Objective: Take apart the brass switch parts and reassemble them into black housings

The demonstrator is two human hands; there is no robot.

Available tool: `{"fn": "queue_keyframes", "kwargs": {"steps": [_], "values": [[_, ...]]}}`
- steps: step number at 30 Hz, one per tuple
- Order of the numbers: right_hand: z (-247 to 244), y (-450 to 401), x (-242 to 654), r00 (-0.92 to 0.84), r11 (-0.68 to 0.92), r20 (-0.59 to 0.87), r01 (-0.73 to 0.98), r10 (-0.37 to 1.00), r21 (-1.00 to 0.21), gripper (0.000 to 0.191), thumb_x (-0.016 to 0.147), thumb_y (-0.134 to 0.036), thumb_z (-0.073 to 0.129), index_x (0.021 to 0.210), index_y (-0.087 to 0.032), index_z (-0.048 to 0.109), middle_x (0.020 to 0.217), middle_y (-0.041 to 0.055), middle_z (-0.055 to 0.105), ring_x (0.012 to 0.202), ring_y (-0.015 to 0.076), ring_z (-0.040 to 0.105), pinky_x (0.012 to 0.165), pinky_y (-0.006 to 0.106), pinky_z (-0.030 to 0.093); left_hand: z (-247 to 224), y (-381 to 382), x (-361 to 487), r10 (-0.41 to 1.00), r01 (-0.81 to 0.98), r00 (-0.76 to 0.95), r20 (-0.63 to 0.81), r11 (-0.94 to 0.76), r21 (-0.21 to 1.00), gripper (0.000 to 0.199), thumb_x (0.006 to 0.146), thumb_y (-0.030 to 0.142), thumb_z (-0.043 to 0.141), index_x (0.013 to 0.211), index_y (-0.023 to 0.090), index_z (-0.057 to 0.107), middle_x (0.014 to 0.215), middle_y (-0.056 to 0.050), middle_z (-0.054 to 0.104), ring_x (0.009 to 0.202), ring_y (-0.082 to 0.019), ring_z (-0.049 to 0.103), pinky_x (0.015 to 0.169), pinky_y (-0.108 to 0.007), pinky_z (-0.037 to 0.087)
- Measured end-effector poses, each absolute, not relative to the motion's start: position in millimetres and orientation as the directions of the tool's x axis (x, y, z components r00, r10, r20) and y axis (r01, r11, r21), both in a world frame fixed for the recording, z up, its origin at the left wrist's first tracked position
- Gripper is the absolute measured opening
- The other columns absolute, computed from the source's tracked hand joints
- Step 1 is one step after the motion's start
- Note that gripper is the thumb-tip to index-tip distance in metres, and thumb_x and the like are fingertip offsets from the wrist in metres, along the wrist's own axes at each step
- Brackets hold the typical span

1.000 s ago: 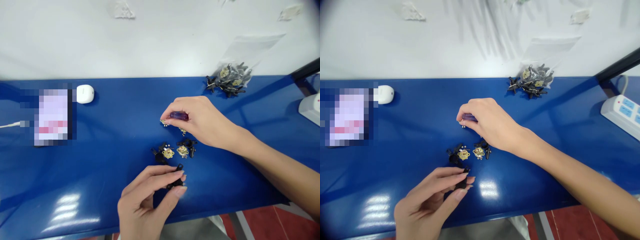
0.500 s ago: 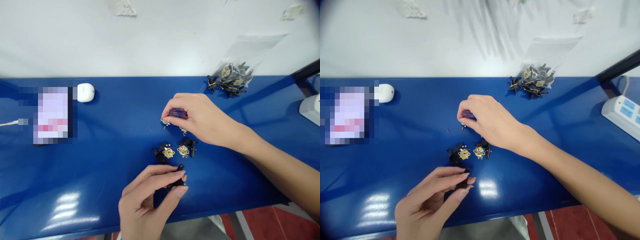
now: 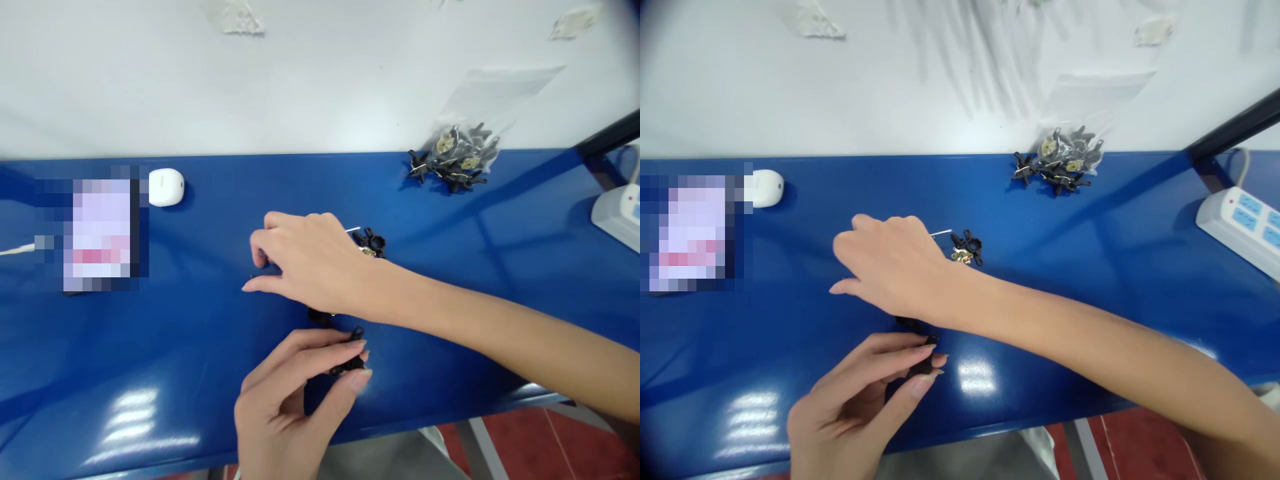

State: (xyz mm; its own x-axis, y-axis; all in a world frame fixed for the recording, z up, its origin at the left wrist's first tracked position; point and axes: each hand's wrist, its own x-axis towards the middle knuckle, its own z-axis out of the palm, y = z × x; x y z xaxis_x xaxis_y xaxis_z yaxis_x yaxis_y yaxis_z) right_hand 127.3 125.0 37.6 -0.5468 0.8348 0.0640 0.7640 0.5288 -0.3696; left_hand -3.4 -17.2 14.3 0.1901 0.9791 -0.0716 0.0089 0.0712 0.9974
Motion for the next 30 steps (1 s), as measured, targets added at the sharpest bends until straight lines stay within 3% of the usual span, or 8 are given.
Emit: {"fn": "queue_keyframes", "kwargs": {"steps": [4, 7, 11, 14, 18, 30], "values": [[32.2, 127.1, 104.5, -0.601, 0.59, 0.098, 0.718, 0.793, -0.37, 0.017, 0.108, -0.035, 0.076, 0.101, -0.019, 0.077, 0.104, 0.0056, 0.076, 0.072, 0.0191, 0.065, 0.06, 0.035, 0.026, 12.8, -16.9, -3.1, 0.98, -0.008, 0.194, -0.046, 0.048, 0.999, 0.033, 0.095, 0.012, 0.087, 0.113, 0.04, 0.091, 0.109, 0.003, 0.087, 0.094, -0.016, 0.087, 0.088, -0.024, 0.072], [32.5, 126.6, 101.1, -0.634, 0.618, 0.091, 0.695, 0.768, -0.366, 0.016, 0.109, -0.024, 0.071, 0.095, -0.019, 0.075, 0.096, 0.0044, 0.074, 0.064, 0.0165, 0.06, 0.058, 0.035, 0.024, 12.4, -15.9, -2.2, 0.981, -0.041, 0.193, -0.012, 0.02, 0.999, 0.034, 0.094, 0.01, 0.087, 0.113, 0.038, 0.091, 0.107, 0.002, 0.088, 0.094, -0.017, 0.086, 0.086, -0.026, 0.072], [48.9, 128.1, 121.1, -0.623, 0.605, 0.09, 0.7, 0.777, -0.379, 0.011, 0.111, -0.026, 0.07, 0.103, -0.019, 0.074, 0.104, 0.003, 0.075, 0.073, 0.0171, 0.063, 0.06, 0.035, 0.027, 12.9, -16.6, -3.2, 0.98, -0.014, 0.193, -0.035, 0.038, 0.999, 0.033, 0.094, 0.012, 0.088, 0.114, 0.038, 0.091, 0.11, 0.002, 0.087, 0.093, -0.017, 0.086, 0.086, -0.024, 0.072], [67.9, 129.9, 149.2, -0.511, 0.481, 0.056, 0.759, 0.858, -0.438, 0.009, 0.11, -0.027, 0.073, 0.104, -0.021, 0.07, 0.106, 0.0007, 0.077, 0.088, 0.0177, 0.067, 0.07, 0.035, 0.037, 12.1, -17.2, -4.0, 0.981, -0.004, 0.192, -0.029, 0.031, 1.0, 0.032, 0.095, 0.014, 0.088, 0.112, 0.04, 0.091, 0.111, 0.003, 0.086, 0.09, -0.015, 0.087, 0.085, -0.023, 0.072], [76.1, 128.1, 185.8, -0.459, 0.416, 0.06, 0.733, 0.887, -0.538, 0.007, 0.108, -0.028, 0.074, 0.101, -0.024, 0.073, 0.102, -0.0014, 0.078, 0.088, 0.0183, 0.066, 0.08, 0.036, 0.043, 11.6, -17.0, -3.0, 0.98, 0.019, 0.192, -0.055, 0.052, 0.998, 0.03, 0.095, 0.016, 0.088, 0.111, 0.042, 0.091, 0.111, 0.004, 0.086, 0.09, -0.014, 0.087, 0.085, -0.021, 0.072], [49.4, 125.6, 211.8, -0.434, 0.365, -0.002, 0.761, 0.901, -0.536, 0.01, 0.106, -0.028, 0.076, 0.1, -0.022, 0.081, 0.103, 0.0033, 0.075, 0.091, 0.0193, 0.065, 0.08, 0.035, 0.043, 16.9, -16.9, -1.9, 0.979, 0.056, 0.182, -0.094, 0.085, 0.995, 0.028, 0.095, 0.018, 0.088, 0.109, 0.043, 0.091, 0.11, 0.006, 0.086, 0.089, -0.013, 0.087, 0.085, -0.019, 0.072]]}}
